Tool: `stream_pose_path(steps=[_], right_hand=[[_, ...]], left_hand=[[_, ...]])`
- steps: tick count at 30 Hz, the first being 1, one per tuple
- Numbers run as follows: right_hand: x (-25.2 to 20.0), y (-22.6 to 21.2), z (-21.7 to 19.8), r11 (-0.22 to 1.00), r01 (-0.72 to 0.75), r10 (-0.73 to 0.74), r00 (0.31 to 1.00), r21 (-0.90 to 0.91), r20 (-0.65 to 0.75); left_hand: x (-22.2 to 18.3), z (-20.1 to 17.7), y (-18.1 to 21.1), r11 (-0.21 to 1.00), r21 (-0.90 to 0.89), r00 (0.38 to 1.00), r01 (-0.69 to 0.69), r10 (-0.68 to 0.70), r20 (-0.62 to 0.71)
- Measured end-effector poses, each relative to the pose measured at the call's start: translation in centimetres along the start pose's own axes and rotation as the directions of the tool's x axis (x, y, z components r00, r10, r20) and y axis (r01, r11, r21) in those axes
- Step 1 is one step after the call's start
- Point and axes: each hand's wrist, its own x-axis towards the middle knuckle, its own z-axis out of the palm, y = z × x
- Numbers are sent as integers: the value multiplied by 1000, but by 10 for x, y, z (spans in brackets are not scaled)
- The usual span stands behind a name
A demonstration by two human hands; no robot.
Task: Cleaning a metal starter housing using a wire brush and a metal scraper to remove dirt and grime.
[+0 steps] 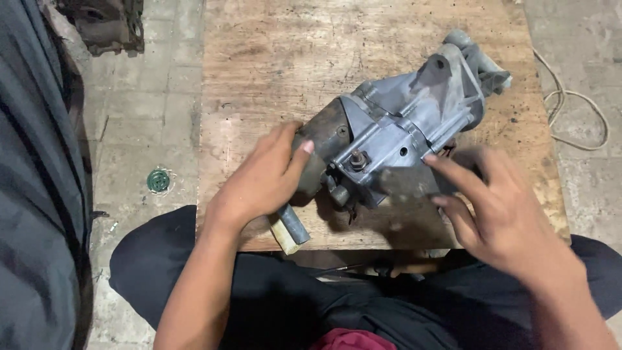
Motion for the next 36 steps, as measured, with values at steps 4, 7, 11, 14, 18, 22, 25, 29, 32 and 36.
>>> stream_pose_path(steps=[4, 7, 11, 14, 18, 22, 25, 29, 32, 36], right_hand=[[33, -3, 7, 989, 19, -14, 999, 146, -34], [56, -18, 21, 938, 294, -252, 942, 183, -224], [74, -41, 33, 935, 233, -135, 931, 268, -340], [77, -48, 40, 930, 161, -37, 936, 330, -351], [82, 12, 55, 968, 165, -100, 943, 187, -317], [73, 99, 31, 987, -6, -49, 941, -162, -336], [75, 48, 26, 996, 82, -92, 905, -40, -415], [89, 10, 44, 958, 250, -182, 909, 143, -374], [92, 41, 55, 973, 200, -155, 937, 115, -313], [99, 14, 36, 973, 228, -225, 900, -36, -374]], left_hand=[[-10, -6, -9, 1000, -30, 996, -3, 6, 84], [-18, -1, -14, 996, -20, 990, -90, 92, 104], [-19, 7, -8, 998, 61, 1000, -12, 13, -11], [-20, 7, -6, 996, 90, 998, -7, 13, -66], [-19, 16, -17, 977, 184, 982, -109, 134, -134], [-15, 17, -12, 975, 202, 982, -90, 120, -145], [-18, 18, -12, 973, 223, 988, -60, 89, -123], [-18, 17, -13, 972, 201, 974, -121, 156, -167], [-18, 19, -11, 978, 175, 972, -116, 148, -182], [-19, 16, -9, 972, 210, 979, -104, 138, -150]])
